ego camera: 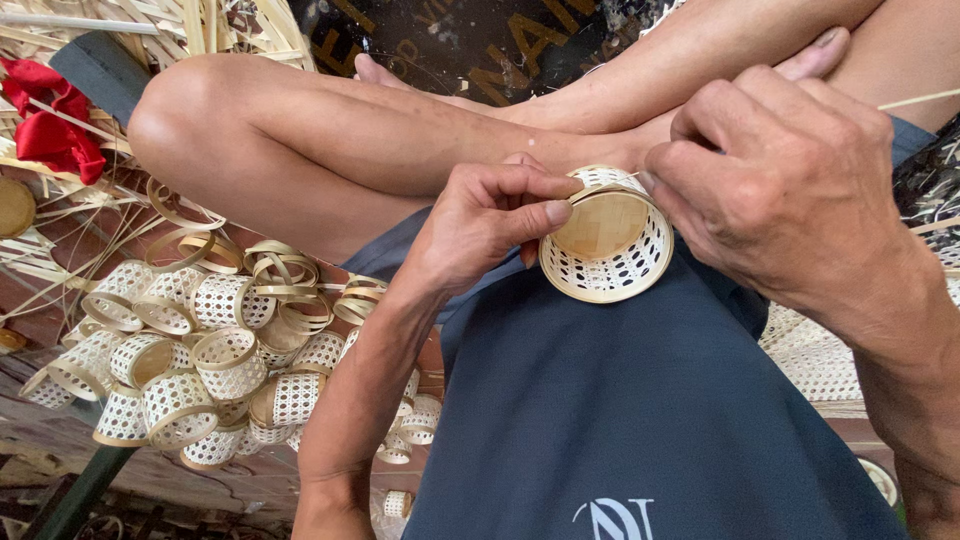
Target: The person sits on the floor assembling woven bamboo basket bodies. They fit a round wooden base into the woven cylinder, apply glue from a squeeze bottle around the rim, press the base and bamboo rings into place, and set finished baskets onto a pile beside them.
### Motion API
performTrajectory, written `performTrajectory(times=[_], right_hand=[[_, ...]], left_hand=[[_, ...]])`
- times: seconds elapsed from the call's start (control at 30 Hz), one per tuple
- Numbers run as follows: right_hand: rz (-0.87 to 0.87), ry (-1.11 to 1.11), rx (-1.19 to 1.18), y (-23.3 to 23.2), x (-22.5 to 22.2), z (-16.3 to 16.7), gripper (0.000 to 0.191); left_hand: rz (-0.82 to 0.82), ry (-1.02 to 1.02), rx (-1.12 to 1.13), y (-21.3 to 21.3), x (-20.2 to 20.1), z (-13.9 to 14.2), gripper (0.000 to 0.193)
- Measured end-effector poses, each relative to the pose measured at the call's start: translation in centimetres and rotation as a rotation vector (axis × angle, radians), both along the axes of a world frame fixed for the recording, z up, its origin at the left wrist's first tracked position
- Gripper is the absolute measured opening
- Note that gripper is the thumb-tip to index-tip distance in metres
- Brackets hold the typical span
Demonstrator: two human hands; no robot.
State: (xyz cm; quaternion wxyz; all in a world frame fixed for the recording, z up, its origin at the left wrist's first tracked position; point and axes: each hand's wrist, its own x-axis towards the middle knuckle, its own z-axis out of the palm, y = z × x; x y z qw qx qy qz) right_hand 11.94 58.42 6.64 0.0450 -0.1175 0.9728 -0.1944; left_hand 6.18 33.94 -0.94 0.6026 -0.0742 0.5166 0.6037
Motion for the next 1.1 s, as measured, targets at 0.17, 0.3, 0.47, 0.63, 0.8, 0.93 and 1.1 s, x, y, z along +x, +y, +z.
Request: performTrajectory(times=[0.17,0.3,0.47,0.63,0.8,0.93,1.1], right_hand=[[-0.169,-0.111,-0.109,-1.8,2.1,0.5,0.015],[-0.334,-0.146,-0.248,-3.5,4.0,0.5,0.011],[-0.315,-0.136,-0.387,-3.9,4.6,-0.6,0.009],[-0.039,-0.239,-0.429,-1.8,2.1,-2.5,0.013],[0.103,-0.370,-0.256,0.5,-1.5,-4.0,0.011],[0.127,-0.371,-0.093,0.1,-3.6,-4.3,0.016],[0.161,-0.434,0.040,-0.7,-4.8,-3.1,0.018]], left_hand=[[0.002,0.107,0.005,-0.4,0.6,0.7,0.019],[-0.020,0.301,0.032,-0.8,1.2,1.6,0.015],[0.057,0.212,0.000,-0.7,1.9,1.9,0.015],[-0.031,0.480,0.056,-1.2,2.1,1.2,0.023],[0.099,0.190,-0.021,-1.7,1.7,0.4,0.023],[0.116,0.095,-0.035,-2.0,1.1,0.1,0.024],[0.119,0.040,-0.001,-2.4,0.7,0.1,0.023]])
